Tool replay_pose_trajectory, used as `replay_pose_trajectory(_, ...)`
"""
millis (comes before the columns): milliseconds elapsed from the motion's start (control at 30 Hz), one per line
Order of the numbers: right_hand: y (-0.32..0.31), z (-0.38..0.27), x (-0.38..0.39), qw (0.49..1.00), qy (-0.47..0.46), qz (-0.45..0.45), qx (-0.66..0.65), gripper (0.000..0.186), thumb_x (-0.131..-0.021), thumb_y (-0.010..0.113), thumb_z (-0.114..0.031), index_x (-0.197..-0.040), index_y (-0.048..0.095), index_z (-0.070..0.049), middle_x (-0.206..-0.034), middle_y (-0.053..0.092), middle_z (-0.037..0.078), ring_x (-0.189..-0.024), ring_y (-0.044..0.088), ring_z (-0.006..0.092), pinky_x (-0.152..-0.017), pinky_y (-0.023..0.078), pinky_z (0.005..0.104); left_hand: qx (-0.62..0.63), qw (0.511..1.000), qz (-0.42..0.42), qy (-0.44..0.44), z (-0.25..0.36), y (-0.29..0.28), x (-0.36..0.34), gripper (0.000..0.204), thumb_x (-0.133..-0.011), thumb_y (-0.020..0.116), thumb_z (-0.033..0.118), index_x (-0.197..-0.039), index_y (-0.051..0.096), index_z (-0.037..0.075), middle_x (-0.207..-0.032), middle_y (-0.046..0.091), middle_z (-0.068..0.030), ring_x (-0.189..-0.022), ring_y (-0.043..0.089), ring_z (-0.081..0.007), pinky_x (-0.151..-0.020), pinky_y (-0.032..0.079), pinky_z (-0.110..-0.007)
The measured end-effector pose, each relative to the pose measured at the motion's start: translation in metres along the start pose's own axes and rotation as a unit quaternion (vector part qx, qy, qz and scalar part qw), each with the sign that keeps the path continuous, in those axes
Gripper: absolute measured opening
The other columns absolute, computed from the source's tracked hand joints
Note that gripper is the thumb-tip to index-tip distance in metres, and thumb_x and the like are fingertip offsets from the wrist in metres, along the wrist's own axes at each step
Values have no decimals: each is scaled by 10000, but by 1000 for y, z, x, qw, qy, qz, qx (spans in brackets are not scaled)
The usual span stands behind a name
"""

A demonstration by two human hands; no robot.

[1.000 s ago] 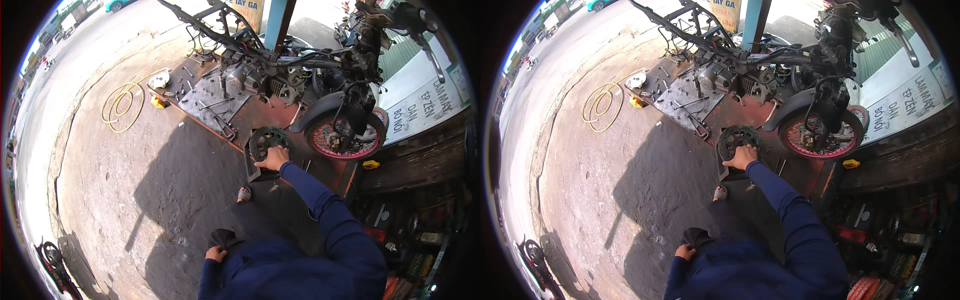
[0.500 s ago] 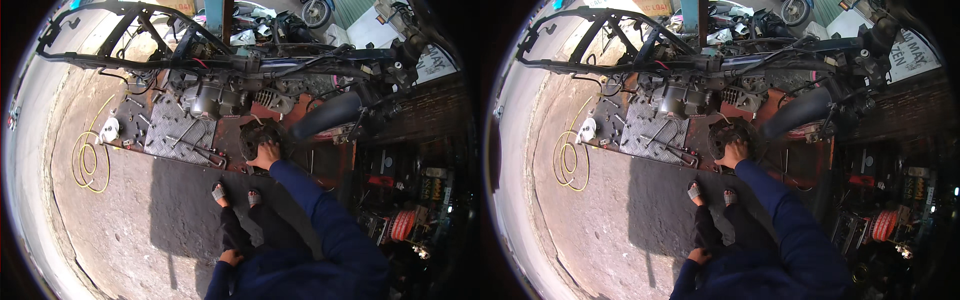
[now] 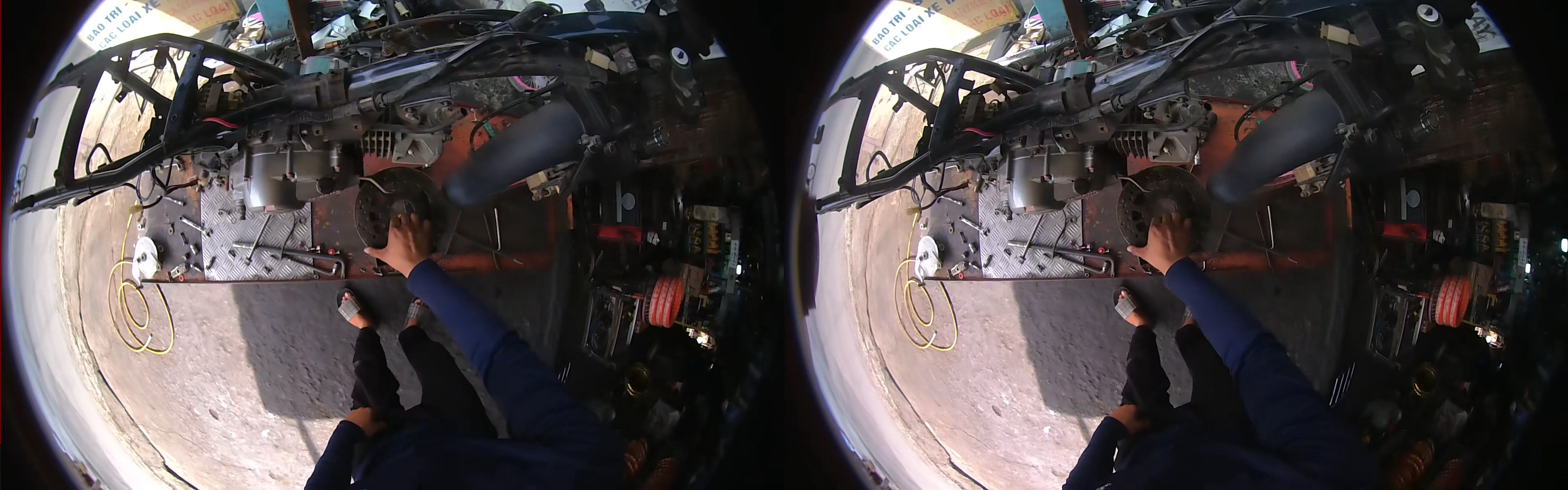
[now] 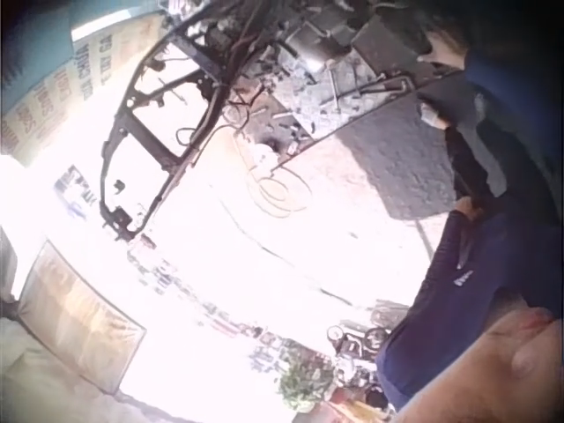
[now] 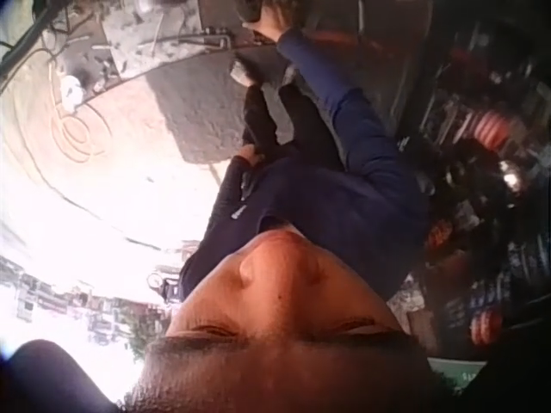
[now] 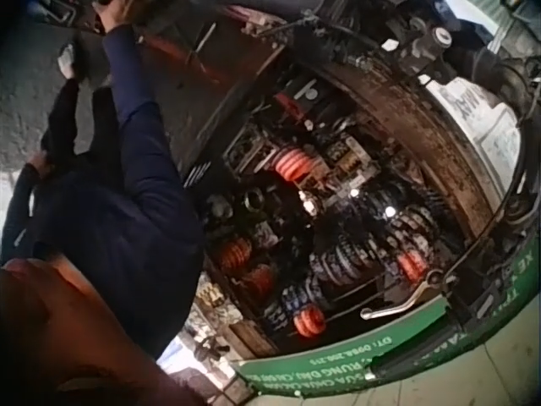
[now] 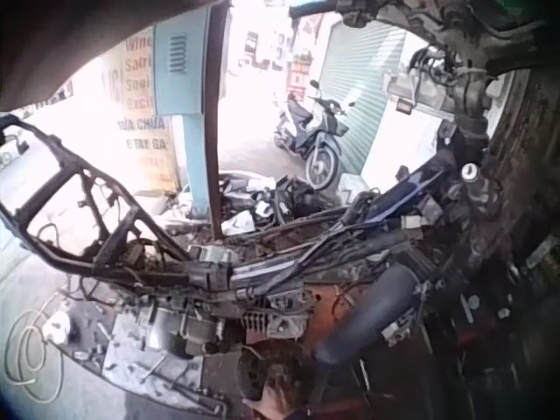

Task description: Servicing the front brake assembly and fork components of a motorcycle.

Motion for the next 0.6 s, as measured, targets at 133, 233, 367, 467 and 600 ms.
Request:
replay_pose_trajectory(133, 8, 31, 62, 973, -71, 150, -160, 506, -712, 720, -376, -1042, 580, -19, -1111, 536, 145, -1045, 513, 321, -873, 403, 472, 1, 1000, -22, -3, 7, -10, -2, 410, -758, 638, 412, -1005, 678, 86, -934, 658, -214, -927, 622, -375, -815, 494, -449)
replay_pose_trajectory(233, 55, 99, 167, 978, 26, -146, -143, 260, -746, 669, -247, -880, 646, -25, -903, 624, 143, -850, 625, 343, -776, 492, 474, 55, 980, 181, -56, -31, 7, -23, 412, -771, 617, 437, -985, 683, 90, -936, 662, -201, -908, 630, -363, -804, 499, -457)
replay_pose_trajectory(367, 131, 169, 284, 907, 62, -410, -76, 287, -772, 645, -215, -943, 652, 16, -978, 647, 199, -943, 610, 369, -803, 498, 461, -45, 965, 220, -137, -49, -9, -63, 352, -810, 578, 386, -977, 677, 92, -913, 664, -190, -881, 628, -373, -774, 501, -475)
replay_pose_trajectory(467, 128, 201, 296, 903, 31, -420, -86, 267, -803, 633, -209, -962, 654, 5, -953, 657, 171, -928, 616, 341, -791, 493, 435, -75, 990, 114, -19, -58, -23, -67, 300, -833, 557, 314, -996, 663, 87, -921, 666, -175, -883, 627, -369, -766, 503, -451)
replay_pose_trajectory(600, 86, 248, 273, 820, -63, -495, -282, 221, -804, 620, -198, -928, 655, -18, -917, 652, 147, -905, 616, 321, -780, 482, 407, 200, 969, -147, -3, -5, -61, -15, 247, -791, 661, 156, -1003, 649, 31, -955, 656, -192, -908, 636, -260, -818, 477, -353)
Point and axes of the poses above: each hand's wrist, its own x-axis away from the middle knuckle, its own y-axis out of the palm, z = x × y, the point moved 1 cm from there along -x, towards the middle knuckle
